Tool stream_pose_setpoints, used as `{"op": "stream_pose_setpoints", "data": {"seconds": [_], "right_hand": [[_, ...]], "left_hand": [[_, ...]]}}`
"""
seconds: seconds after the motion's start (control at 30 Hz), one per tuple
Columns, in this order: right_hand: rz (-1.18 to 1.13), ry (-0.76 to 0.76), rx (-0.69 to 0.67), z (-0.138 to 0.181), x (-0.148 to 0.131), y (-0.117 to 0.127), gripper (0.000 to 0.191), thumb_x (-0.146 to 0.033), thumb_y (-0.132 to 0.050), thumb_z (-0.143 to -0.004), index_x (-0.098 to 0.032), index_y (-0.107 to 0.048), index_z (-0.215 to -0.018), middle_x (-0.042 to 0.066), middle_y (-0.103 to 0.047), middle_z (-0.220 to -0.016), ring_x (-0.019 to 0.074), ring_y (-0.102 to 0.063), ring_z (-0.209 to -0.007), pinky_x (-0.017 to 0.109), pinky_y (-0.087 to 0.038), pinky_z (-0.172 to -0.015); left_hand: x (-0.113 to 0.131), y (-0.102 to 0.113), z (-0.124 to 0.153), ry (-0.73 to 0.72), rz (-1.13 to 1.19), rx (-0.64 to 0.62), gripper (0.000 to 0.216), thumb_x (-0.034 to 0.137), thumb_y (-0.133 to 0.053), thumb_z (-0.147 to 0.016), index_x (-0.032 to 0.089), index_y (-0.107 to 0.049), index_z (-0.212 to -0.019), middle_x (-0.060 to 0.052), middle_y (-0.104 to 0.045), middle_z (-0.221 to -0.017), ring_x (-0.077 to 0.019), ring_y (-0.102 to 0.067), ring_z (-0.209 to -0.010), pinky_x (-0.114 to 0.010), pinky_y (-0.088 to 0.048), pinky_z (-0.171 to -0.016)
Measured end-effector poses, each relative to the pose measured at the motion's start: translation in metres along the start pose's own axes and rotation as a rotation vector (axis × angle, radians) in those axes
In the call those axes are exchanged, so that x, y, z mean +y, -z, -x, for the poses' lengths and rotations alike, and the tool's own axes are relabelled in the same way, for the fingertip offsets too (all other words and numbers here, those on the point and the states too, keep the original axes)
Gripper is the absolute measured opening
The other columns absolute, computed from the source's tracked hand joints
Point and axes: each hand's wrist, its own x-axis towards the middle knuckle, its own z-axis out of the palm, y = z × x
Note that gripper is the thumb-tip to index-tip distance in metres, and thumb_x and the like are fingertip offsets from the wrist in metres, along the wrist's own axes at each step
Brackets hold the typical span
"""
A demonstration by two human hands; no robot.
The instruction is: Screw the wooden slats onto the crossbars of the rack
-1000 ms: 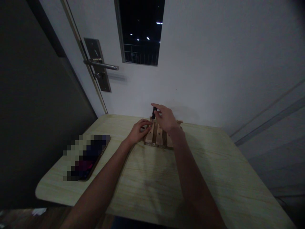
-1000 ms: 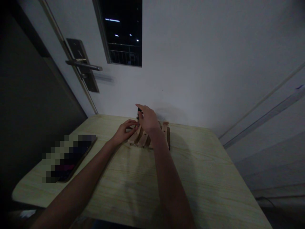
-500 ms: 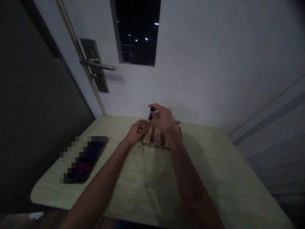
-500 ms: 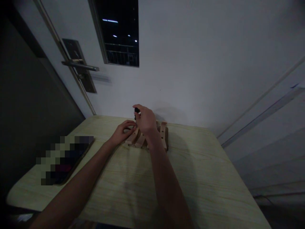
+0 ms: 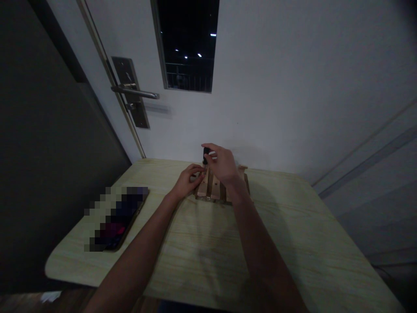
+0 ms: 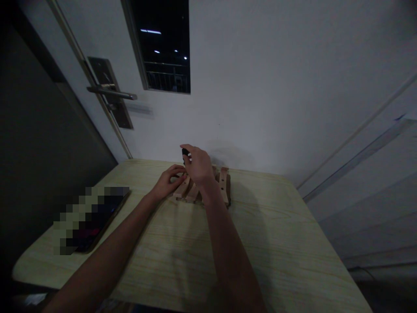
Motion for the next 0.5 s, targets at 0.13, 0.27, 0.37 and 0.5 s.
{"op": "stream_pose_setpoints", "data": {"seconds": [0.13,0.27,0.37,0.5], "right_hand": [[0.016,0.002,-0.011,0.0003,-0.0001,0.0005,0.036,-0.016,-0.047,-0.083,-0.020,-0.060,-0.116,0.007,-0.068,-0.106,0.0176,-0.065,-0.081,0.034,-0.052,-0.080],[0.007,0.004,-0.004,0.0002,0.0019,-0.0006,0.036,-0.016,-0.046,-0.083,-0.021,-0.060,-0.116,0.006,-0.067,-0.108,0.0168,-0.064,-0.082,0.034,-0.051,-0.079],[0.006,0.001,-0.007,-0.0001,0.0035,-0.0014,0.036,-0.015,-0.045,-0.083,-0.021,-0.059,-0.116,0.007,-0.068,-0.106,0.0170,-0.064,-0.084,0.033,-0.051,-0.078],[0.019,-0.002,-0.017,-0.0002,0.0030,-0.0003,0.036,-0.016,-0.045,-0.083,-0.020,-0.060,-0.116,0.008,-0.068,-0.105,0.0174,-0.064,-0.084,0.033,-0.050,-0.078]], "left_hand": [[-0.0042,-0.0010,0.0004,-0.031,-0.033,0.039,0.022,0.031,-0.053,-0.085,0.018,-0.065,-0.097,-0.009,-0.057,-0.107,-0.0200,-0.054,-0.105,-0.037,-0.044,-0.096],[-0.0034,-0.0009,0.0012,0.005,0.001,0.027,0.022,0.032,-0.052,-0.086,0.018,-0.065,-0.097,-0.009,-0.058,-0.111,-0.0201,-0.055,-0.107,-0.037,-0.045,-0.096],[0.0006,0.0004,0.0009,0.028,0.030,0.017,0.022,0.031,-0.053,-0.085,0.017,-0.065,-0.096,-0.009,-0.060,-0.110,-0.0207,-0.057,-0.106,-0.037,-0.045,-0.096],[0.0031,0.0015,0.0006,0.039,0.025,0.012,0.023,0.032,-0.053,-0.085,0.016,-0.065,-0.096,-0.010,-0.061,-0.109,-0.0216,-0.058,-0.105,-0.038,-0.045,-0.096]]}}
